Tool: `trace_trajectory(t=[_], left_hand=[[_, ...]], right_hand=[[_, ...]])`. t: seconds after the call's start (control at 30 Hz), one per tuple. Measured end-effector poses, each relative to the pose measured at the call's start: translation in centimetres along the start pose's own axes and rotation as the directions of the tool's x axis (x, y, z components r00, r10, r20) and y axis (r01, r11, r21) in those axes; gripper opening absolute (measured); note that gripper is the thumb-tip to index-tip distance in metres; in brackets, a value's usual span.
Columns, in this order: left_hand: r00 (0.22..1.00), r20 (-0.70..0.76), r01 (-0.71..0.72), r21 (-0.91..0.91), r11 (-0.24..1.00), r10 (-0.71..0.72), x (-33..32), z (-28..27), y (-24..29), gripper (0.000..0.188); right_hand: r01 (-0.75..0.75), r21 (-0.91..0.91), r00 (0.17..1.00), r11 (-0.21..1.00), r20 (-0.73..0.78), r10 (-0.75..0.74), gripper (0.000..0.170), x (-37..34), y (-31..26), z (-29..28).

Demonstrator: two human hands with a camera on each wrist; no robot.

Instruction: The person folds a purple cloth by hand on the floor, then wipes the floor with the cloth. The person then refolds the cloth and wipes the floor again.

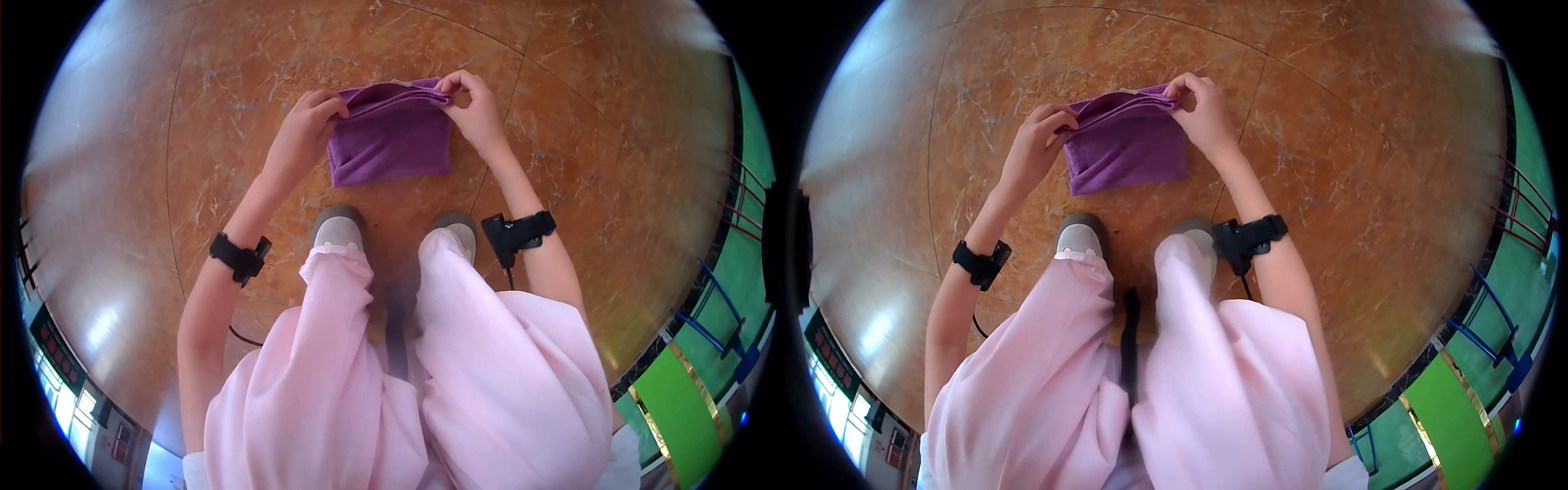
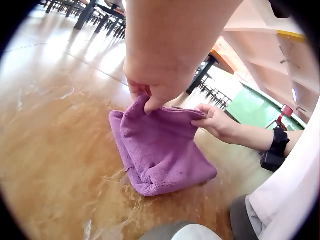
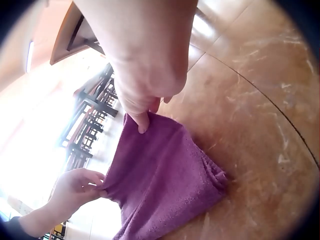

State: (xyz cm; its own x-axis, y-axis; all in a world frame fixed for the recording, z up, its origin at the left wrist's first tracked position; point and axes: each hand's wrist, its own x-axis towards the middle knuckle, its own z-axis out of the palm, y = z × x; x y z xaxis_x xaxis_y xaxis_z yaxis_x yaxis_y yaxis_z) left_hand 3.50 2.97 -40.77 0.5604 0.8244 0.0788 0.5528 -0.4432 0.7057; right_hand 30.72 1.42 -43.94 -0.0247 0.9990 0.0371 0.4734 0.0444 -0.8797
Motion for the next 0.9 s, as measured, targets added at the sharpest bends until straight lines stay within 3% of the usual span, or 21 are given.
trace_trajectory(t=[0.2, 0.4, 0.5, 0.6, 0.67, 0.9], left_hand=[[1.0, -0.012, -0.014, 0.011, 1.0, 0.014, -0.8, 0.0, 0.2, 0.016], [0.999, -0.041, 0.034, 0.04, 0.999, -0.033, -1.7, 0.2, 0.5, 0.015], [0.994, 0.054, 0.084, 0.101, 0.991, -0.09, -1.6, 0.1, 1.4, 0.015], [0.999, -0.048, 0.025, 0.007, 1.0, -0.025, 0.0, -0.2, 3.9, 0.019], [0.992, -0.114, -0.058, -0.056, 0.997, 0.051, 1.1, -0.4, 5.2, 0.021], [0.98, -0.133, -0.156, -0.047, 0.987, 0.148, 2.2, 0.4, 5.5, 0.019]], right_hand=[[0.055, -0.055, 0.997, 0.997, -0.051, -0.057, 0.019, -1.3, -1.9, 0.0], [0.0, 0.109, 0.998, 0.994, -0.061, 0.007, 0.022, -2.1, -3.2, 0.2], [-0.068, 0.224, 0.997, 0.972, -0.018, 0.074, 0.022, -2.4, -4.2, 0.4], [0.013, 0.272, 0.999, 0.962, 0.028, -0.022, 0.021, -2.5, -5.0, 0.9], [0.071, 0.191, 0.995, 0.979, 0.056, -0.083, 0.022, -2.5, -6.7, 0.9], [0.065, 0.259, 0.996, 0.964, 0.036, -0.076, 0.022, -2.7, -6.8, 1.2]])
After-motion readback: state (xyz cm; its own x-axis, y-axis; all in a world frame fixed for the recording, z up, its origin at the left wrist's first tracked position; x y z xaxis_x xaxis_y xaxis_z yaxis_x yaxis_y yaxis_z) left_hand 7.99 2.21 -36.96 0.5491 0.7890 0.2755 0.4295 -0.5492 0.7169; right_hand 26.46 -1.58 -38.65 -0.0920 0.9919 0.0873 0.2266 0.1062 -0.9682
